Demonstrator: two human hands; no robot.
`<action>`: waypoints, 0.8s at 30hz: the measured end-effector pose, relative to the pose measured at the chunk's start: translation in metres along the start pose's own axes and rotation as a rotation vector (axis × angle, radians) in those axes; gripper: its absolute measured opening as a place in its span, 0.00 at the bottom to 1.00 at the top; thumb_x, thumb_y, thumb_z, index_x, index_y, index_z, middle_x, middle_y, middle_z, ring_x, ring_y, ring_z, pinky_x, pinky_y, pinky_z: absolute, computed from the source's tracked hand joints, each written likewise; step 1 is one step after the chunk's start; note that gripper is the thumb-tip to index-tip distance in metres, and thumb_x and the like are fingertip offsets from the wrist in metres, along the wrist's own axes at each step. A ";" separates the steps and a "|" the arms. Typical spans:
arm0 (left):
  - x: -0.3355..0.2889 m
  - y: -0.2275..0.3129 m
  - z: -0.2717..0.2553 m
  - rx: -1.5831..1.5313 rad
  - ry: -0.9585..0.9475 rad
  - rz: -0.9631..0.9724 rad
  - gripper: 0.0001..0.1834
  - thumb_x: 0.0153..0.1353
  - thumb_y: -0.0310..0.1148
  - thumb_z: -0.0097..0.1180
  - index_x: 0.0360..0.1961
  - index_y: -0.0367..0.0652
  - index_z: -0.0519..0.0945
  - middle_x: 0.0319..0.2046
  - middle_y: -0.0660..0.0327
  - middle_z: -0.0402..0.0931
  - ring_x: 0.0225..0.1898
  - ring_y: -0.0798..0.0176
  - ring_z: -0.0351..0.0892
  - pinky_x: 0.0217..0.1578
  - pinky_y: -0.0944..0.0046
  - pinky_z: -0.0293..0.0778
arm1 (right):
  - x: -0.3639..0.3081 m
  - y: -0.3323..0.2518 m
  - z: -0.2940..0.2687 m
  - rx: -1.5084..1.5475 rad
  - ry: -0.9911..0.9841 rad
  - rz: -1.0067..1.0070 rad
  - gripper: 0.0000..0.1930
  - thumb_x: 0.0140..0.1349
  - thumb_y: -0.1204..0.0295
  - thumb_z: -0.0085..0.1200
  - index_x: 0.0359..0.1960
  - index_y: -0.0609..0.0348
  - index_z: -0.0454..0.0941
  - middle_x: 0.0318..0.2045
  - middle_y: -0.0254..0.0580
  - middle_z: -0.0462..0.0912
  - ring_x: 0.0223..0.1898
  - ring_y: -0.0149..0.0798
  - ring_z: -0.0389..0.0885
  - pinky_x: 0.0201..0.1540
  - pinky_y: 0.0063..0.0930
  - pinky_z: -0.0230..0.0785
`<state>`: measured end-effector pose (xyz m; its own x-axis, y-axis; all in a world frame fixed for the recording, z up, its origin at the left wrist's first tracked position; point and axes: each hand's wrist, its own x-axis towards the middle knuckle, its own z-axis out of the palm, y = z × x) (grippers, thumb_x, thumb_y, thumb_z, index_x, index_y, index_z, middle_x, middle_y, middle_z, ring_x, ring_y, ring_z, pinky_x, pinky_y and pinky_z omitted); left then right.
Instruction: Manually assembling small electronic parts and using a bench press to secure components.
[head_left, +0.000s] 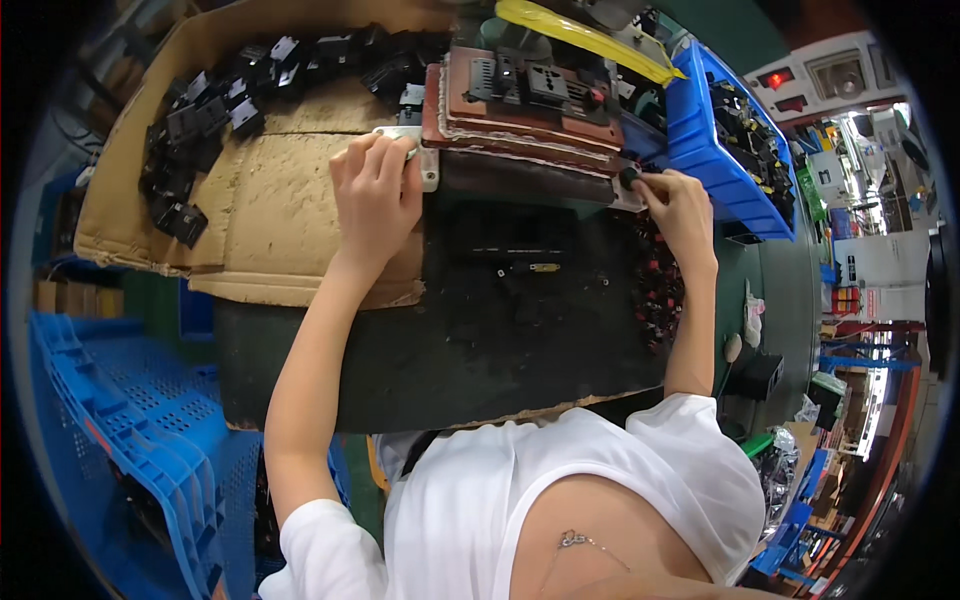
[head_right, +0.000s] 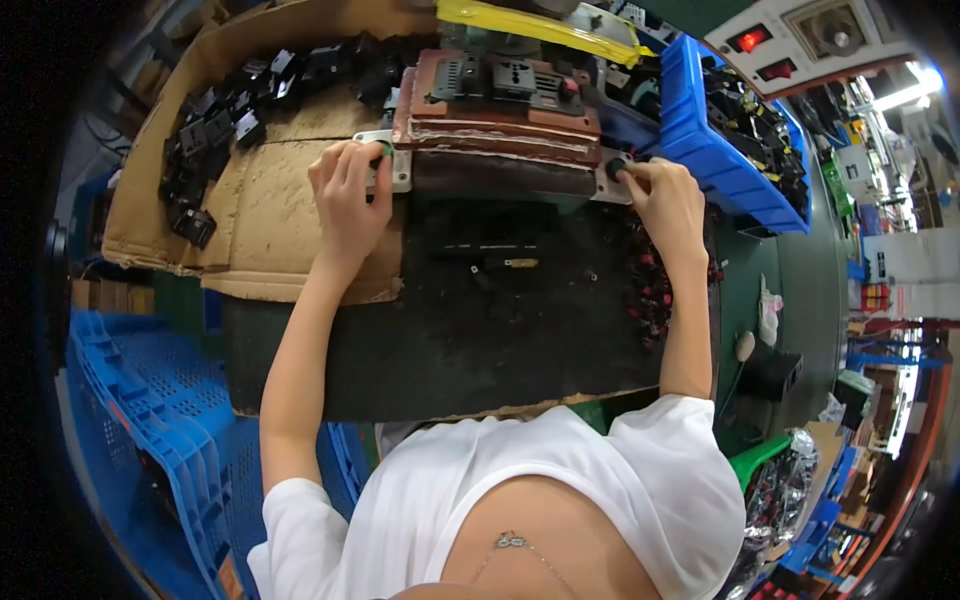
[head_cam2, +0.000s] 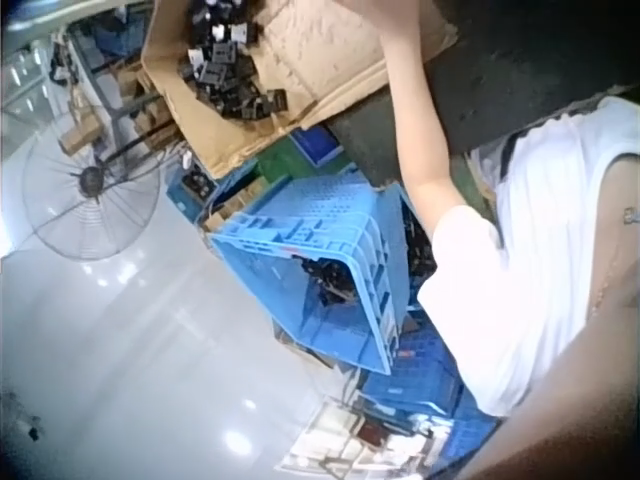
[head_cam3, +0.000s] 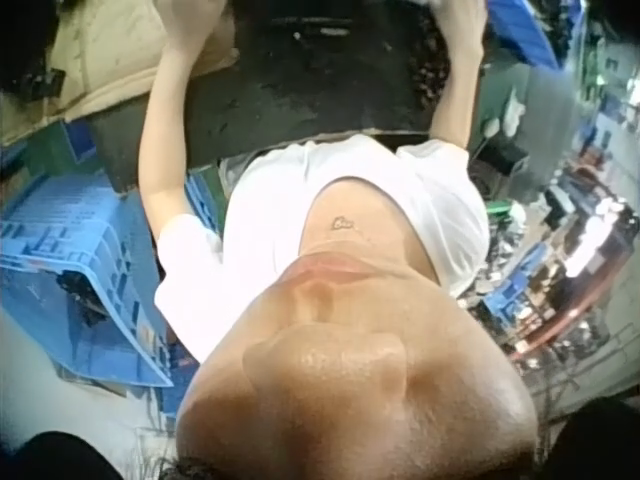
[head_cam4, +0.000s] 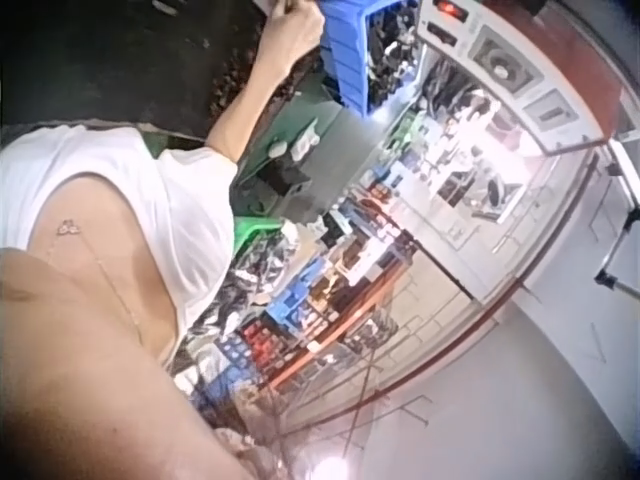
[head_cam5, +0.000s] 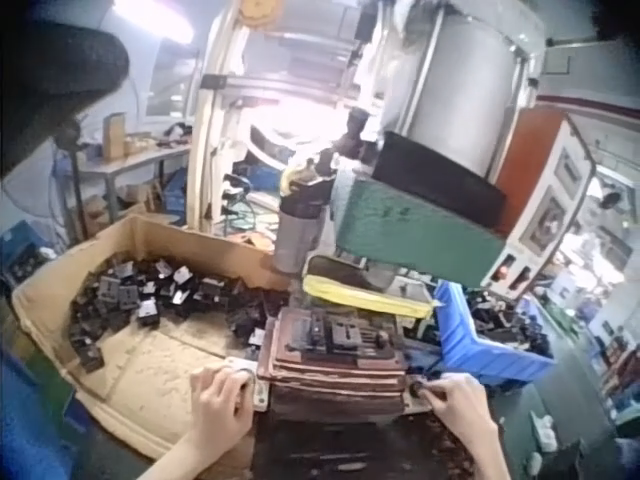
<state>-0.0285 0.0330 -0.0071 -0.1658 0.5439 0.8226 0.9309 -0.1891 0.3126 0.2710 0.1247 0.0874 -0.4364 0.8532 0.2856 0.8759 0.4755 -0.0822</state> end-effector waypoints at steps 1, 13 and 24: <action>0.000 -0.001 0.000 -0.004 -0.002 0.007 0.07 0.51 0.28 0.54 0.33 0.44 0.73 0.30 0.64 0.72 0.41 0.60 0.70 0.42 0.60 0.59 | -0.002 0.007 0.004 0.000 0.003 0.007 0.08 0.52 0.69 0.57 0.32 0.57 0.81 0.21 0.45 0.76 0.22 0.42 0.75 0.26 0.29 0.64; 0.006 0.002 -0.001 0.034 -0.066 -0.010 0.05 0.50 0.28 0.55 0.29 0.44 0.72 0.29 0.63 0.72 0.41 0.59 0.70 0.49 0.57 0.57 | 0.035 0.039 0.005 0.278 -0.332 -0.221 0.07 0.43 0.77 0.60 0.21 0.69 0.77 0.15 0.52 0.74 0.14 0.40 0.71 0.21 0.27 0.61; 0.005 0.001 -0.003 0.005 -0.099 -0.016 0.04 0.51 0.26 0.55 0.28 0.42 0.72 0.29 0.61 0.73 0.39 0.57 0.72 0.54 0.54 0.58 | 0.047 0.037 0.006 0.198 -0.420 -0.246 0.09 0.38 0.78 0.61 0.23 0.70 0.78 0.18 0.53 0.77 0.21 0.46 0.77 0.25 0.30 0.67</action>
<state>-0.0299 0.0330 -0.0009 -0.1482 0.6252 0.7663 0.9298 -0.1758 0.3233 0.2820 0.1841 0.0924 -0.7045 0.7045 -0.0851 0.6994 0.6691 -0.2513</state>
